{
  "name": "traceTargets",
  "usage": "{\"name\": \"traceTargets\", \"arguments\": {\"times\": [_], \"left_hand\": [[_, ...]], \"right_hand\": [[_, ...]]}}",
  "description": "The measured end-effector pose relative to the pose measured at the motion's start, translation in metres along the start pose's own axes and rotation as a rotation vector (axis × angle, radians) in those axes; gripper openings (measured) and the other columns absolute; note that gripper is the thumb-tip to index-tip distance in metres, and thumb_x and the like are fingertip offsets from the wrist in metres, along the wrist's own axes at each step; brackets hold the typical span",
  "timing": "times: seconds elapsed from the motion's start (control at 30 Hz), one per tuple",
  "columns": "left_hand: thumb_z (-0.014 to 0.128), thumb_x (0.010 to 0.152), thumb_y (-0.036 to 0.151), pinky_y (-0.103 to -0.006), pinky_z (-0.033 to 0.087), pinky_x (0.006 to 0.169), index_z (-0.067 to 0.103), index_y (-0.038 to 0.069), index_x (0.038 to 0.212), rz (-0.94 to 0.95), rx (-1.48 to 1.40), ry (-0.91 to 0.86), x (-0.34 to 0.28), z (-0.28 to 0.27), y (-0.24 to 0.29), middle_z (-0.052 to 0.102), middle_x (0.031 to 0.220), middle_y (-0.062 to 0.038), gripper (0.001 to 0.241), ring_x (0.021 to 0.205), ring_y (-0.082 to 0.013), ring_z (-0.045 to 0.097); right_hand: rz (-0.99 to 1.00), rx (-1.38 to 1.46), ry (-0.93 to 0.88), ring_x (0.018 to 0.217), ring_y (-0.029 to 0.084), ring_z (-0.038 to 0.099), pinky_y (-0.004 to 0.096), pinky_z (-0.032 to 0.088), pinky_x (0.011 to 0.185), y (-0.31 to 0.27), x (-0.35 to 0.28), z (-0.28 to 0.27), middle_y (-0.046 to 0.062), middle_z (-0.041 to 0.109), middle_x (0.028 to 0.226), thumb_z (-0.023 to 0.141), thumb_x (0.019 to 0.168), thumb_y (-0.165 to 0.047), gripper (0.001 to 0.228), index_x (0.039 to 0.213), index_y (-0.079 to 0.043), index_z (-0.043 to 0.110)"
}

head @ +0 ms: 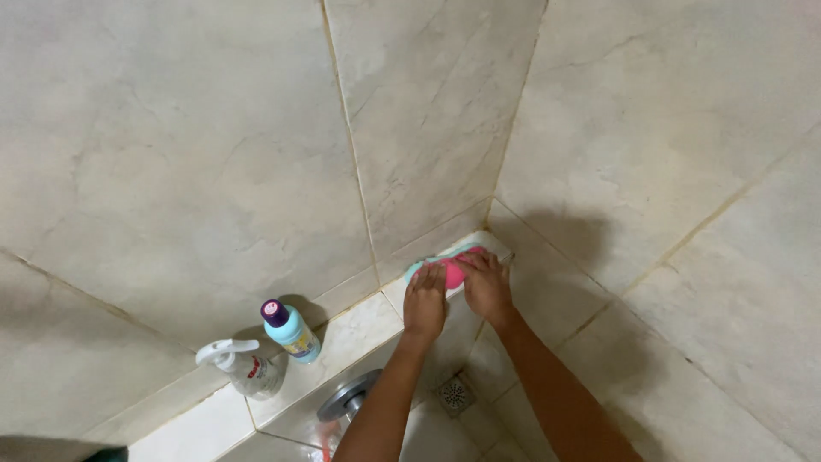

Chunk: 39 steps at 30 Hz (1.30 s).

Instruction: The person scrubs the tiled walls of a shower area using a pink and blue sponge. They move the sponge in circular and back-and-forth motions across the vertical surfaces and the horizontal ledge, focusing on the grout lines and corners.

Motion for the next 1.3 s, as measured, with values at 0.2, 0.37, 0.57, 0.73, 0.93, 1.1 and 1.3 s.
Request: {"name": "traceTargets", "arguments": {"times": [0.2,0.37,0.57,0.73,0.93,1.1,1.3], "left_hand": [[0.067,0.085,0.005,-0.0468,0.036,0.116,0.06,-0.001,0.134,0.079,-0.11,0.061,-0.012,0.012,-0.015,0.064,0.137,-0.017,0.05,0.136,-0.0358,0.052],[0.063,0.082,0.001,-0.0452,0.035,0.116,0.063,0.003,0.134,0.112,-0.112,-0.026,-0.014,0.004,-0.017,0.063,0.139,-0.014,0.052,0.137,-0.0324,0.051],[0.059,0.08,-0.003,-0.0444,0.035,0.115,0.064,0.005,0.136,0.261,-0.105,0.0,-0.015,-0.017,0.022,0.064,0.141,-0.013,0.056,0.139,-0.0304,0.05],[0.057,0.082,-0.003,-0.0433,0.039,0.114,0.066,0.009,0.134,0.368,-0.219,0.04,-0.009,-0.019,0.086,0.065,0.141,-0.008,0.054,0.141,-0.0293,0.052],[0.057,0.089,0.0,-0.0492,0.041,0.114,0.064,0.007,0.136,0.581,-0.356,0.184,-0.021,-0.09,0.178,0.064,0.142,-0.01,0.048,0.139,-0.0322,0.052],[0.058,0.093,0.001,-0.0487,0.04,0.117,0.06,0.005,0.14,0.734,-0.388,0.236,-0.028,-0.138,0.235,0.06,0.146,-0.012,0.047,0.145,-0.0328,0.049],[0.059,0.087,-0.005,-0.0495,0.039,0.115,0.06,0.009,0.143,0.837,-0.369,0.253,-0.016,-0.194,0.288,0.057,0.151,-0.011,0.058,0.145,-0.033,0.046]], "right_hand": [[0.13,-0.11,-0.037,0.126,0.032,0.051,0.056,0.046,0.095,-0.012,-0.011,-0.001,0.004,0.061,0.132,0.066,0.081,-0.013,0.048,0.128,-0.025,0.069],[0.101,-0.15,0.045,0.122,0.03,0.055,0.055,0.045,0.094,-0.006,-0.034,0.002,0.003,0.062,0.128,0.067,0.085,-0.02,0.042,0.127,-0.024,0.068],[0.166,-0.251,0.072,0.114,0.032,0.055,0.054,0.042,0.092,-0.026,-0.071,-0.062,0.001,0.062,0.126,0.069,0.085,-0.027,0.047,0.131,-0.023,0.063],[0.205,-0.327,0.186,0.117,0.032,0.051,0.054,0.041,0.093,-0.019,-0.111,-0.136,0.002,0.06,0.132,0.069,0.089,-0.027,0.045,0.133,-0.02,0.061],[0.194,-0.385,0.371,0.121,0.033,0.05,0.052,0.041,0.095,-0.036,-0.165,-0.24,0.003,0.059,0.135,0.071,0.089,-0.026,0.051,0.137,-0.019,0.058],[0.255,-0.445,0.383,0.12,0.035,0.049,0.051,0.041,0.097,-0.05,-0.197,-0.308,0.006,0.057,0.138,0.073,0.088,-0.026,0.056,0.141,-0.018,0.058],[0.28,-0.549,0.432,0.122,0.035,0.049,0.05,0.041,0.1,-0.066,-0.213,-0.38,0.008,0.055,0.142,0.077,0.085,-0.023,0.061,0.143,-0.019,0.057]]}}
Point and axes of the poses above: each hand's wrist, its own x-axis towards the middle knuckle, its own z-axis out of the palm, y = z × x, the point moved 5 cm from there along x, towards the middle knuckle
